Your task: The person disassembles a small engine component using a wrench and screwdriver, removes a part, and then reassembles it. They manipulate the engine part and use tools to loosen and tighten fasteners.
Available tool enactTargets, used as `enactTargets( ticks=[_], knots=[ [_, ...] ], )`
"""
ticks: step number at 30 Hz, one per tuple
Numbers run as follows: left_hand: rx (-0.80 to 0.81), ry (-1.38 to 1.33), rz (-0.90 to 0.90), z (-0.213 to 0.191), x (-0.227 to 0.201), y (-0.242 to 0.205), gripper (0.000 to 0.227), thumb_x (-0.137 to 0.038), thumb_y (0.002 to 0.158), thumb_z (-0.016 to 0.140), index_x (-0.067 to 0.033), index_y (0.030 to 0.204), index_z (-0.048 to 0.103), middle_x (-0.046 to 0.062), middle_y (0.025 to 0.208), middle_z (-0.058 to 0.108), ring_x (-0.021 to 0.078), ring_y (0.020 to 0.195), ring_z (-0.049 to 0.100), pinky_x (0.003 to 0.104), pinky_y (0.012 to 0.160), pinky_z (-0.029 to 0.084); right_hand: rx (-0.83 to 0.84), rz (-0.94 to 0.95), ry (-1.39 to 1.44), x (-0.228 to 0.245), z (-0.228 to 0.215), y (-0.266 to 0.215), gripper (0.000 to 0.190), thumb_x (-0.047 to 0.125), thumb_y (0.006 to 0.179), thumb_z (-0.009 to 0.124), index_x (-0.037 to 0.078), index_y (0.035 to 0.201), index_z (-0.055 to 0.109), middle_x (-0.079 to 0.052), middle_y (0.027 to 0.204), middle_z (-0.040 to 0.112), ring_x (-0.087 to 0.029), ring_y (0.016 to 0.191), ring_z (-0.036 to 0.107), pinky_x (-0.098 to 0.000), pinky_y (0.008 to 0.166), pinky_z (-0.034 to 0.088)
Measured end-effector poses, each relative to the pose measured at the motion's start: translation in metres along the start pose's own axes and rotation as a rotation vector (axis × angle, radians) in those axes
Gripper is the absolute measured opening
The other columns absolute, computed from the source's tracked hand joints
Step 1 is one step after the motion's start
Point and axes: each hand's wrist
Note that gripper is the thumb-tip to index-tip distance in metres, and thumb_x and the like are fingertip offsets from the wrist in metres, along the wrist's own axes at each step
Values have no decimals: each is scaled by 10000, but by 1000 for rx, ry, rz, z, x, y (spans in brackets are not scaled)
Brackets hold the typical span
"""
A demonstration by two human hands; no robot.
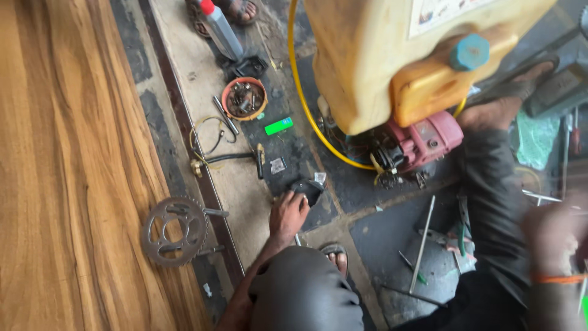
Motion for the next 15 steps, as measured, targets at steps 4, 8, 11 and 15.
enactTargets(
  ticks=[4, 8, 11, 15],
  knots=[
    [181, 137, -45, 1, -3, 16, 209, -312, 943, 657, -113, 944, 720, 101, 1031, 648, 324, 1026, 630, 494, 865, 523, -1, 224, -149, -54, -53, 32, 679, 469, 915, 689, -29, 1363, 581, -229, 1184, 670, -386, 1081, 667, -491, 938, 516],
    [179, 242, -10, 1, -23, 31, 368, -323, 861, 691, -98, 1151, 712, 137, 1064, 640, 328, 1027, 615, 488, 843, 517, -45, 325, -225, -109, -104, 35, 727, 453, 886, 706, -40, 1396, 547, -241, 1165, 664, -400, 1069, 661, -508, 950, 505],
    [71, -198, -129, 11, -53, 49, 538, -465, 944, 688, -78, 1315, 652, 160, 1121, 650, 314, 1050, 613, 456, 866, 519, -67, 296, -251, -123, -127, 15, 766, 441, 864, 719, -48, 1420, 520, -249, 1150, 659, -411, 1060, 656, -521, 958, 498],
    [236, -1081, -527, 49, -102, 103, 761, -610, 892, 673, -75, 1413, 525, 133, 1165, 692, 251, 995, 671, 403, 841, 539, 1, 52, -300, -87, -107, -45, 823, 424, 835, 736, -58, 1453, 486, -261, 1130, 653, -426, 1048, 650, -538, 969, 487]
  ],
)
Point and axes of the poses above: each hand's wrist, its own y-axis towards the middle knuckle, its own z-axis out of the palm, x = y × z
